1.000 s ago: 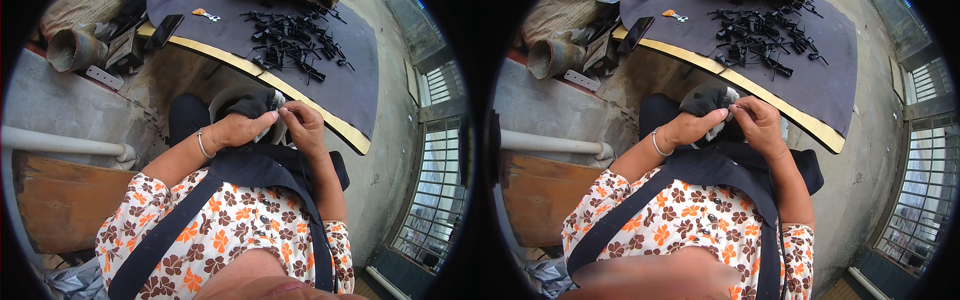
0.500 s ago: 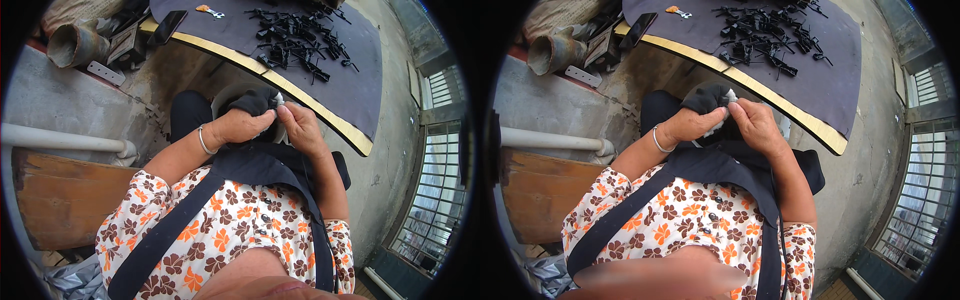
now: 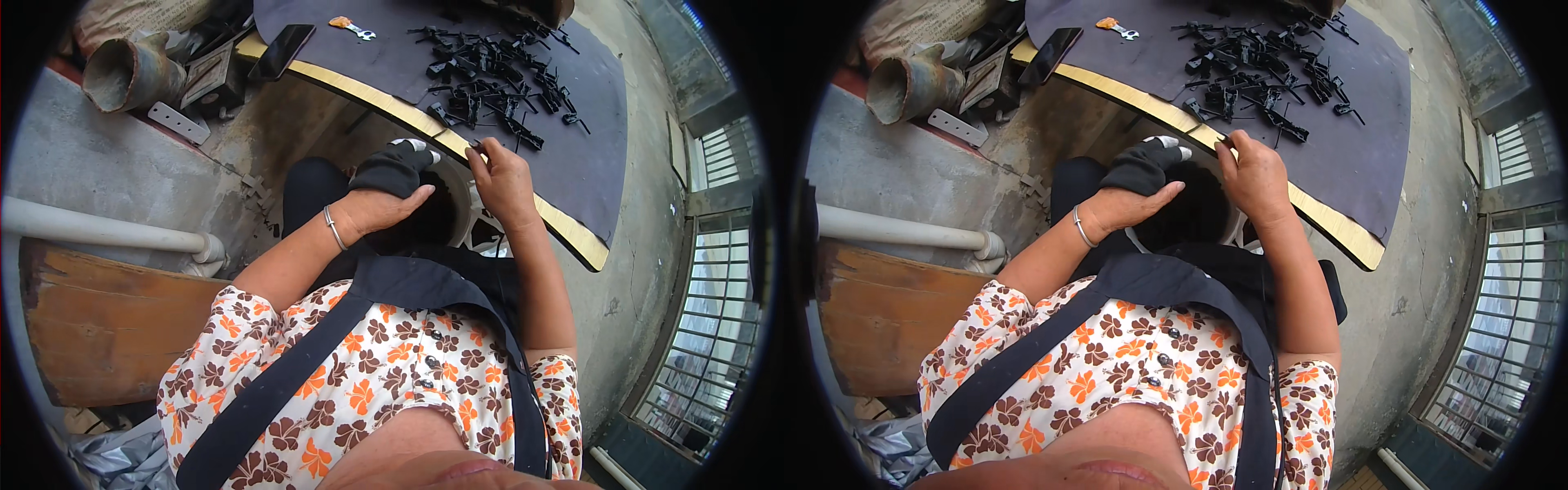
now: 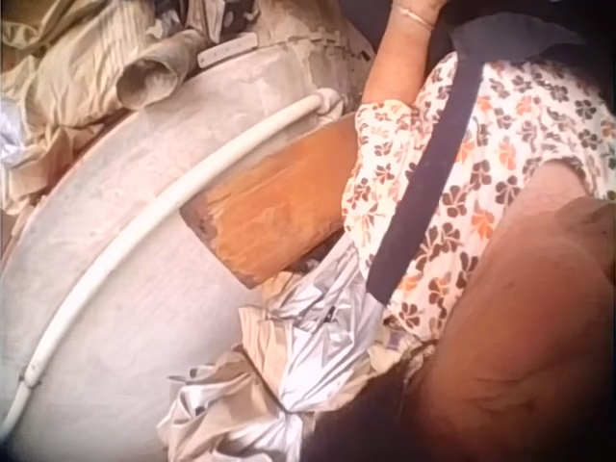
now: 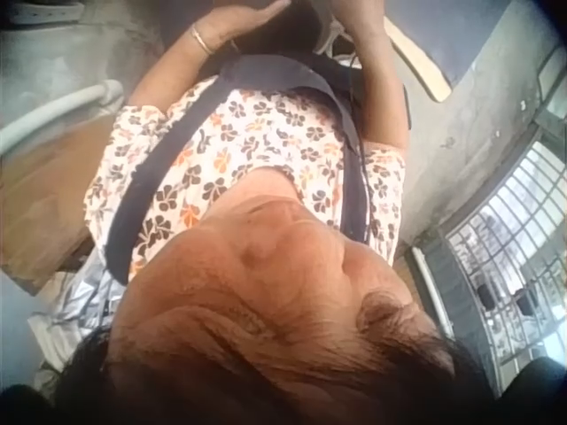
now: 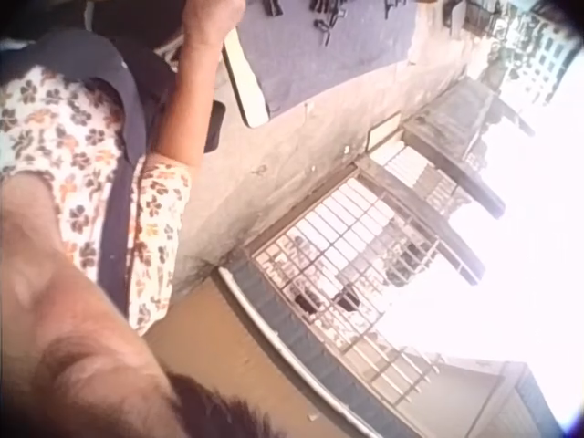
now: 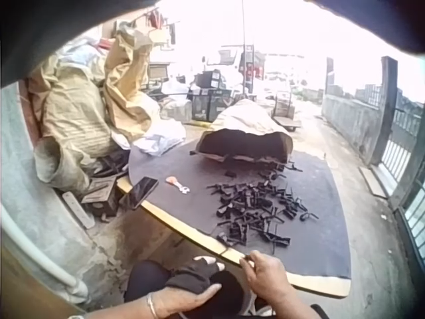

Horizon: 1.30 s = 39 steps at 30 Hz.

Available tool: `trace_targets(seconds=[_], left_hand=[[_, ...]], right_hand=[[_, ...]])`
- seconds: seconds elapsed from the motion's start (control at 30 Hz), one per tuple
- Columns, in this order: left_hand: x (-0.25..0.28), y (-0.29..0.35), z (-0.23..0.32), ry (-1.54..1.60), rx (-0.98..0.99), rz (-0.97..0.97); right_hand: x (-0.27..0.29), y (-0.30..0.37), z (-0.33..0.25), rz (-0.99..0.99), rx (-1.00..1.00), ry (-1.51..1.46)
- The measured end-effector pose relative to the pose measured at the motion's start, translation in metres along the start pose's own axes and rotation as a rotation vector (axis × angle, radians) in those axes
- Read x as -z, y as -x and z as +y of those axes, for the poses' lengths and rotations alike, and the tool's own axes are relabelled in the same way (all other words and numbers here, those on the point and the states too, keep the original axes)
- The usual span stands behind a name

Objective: Assembling small black plastic components onto a base or strap at a workbench.

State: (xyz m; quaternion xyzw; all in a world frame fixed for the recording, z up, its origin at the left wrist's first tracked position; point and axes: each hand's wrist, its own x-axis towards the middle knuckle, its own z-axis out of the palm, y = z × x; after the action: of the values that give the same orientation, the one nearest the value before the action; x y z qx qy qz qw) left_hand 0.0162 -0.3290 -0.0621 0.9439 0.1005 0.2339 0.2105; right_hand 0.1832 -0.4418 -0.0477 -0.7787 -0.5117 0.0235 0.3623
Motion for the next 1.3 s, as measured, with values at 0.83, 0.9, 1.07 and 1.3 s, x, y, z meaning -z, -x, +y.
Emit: trace_targets(seconds=[0.83, 0.9, 1.07, 1.3], left_hand=[[0.003, -0.023, 0.016, 1.082, 0.509, 0.084], [0.0, -0.025, 0.017, 1.026, 0.42, 0.138], [0.011, -0.025, 0.023, 1.035, 0.329, 0.06], [0.011, -0.018, 0.024, 0.888, 0.26, -0.003]], right_hand=[[0.001, 0.02, -0.027, -0.112, 0.107, -0.313], [0.01, 0.02, -0.035, -0.041, 0.154, -0.295], [0.007, 0.02, -0.031, 0.006, 0.246, -0.288], [0.015, 0.025, -0.046, 0.04, 0.4, -0.338]])
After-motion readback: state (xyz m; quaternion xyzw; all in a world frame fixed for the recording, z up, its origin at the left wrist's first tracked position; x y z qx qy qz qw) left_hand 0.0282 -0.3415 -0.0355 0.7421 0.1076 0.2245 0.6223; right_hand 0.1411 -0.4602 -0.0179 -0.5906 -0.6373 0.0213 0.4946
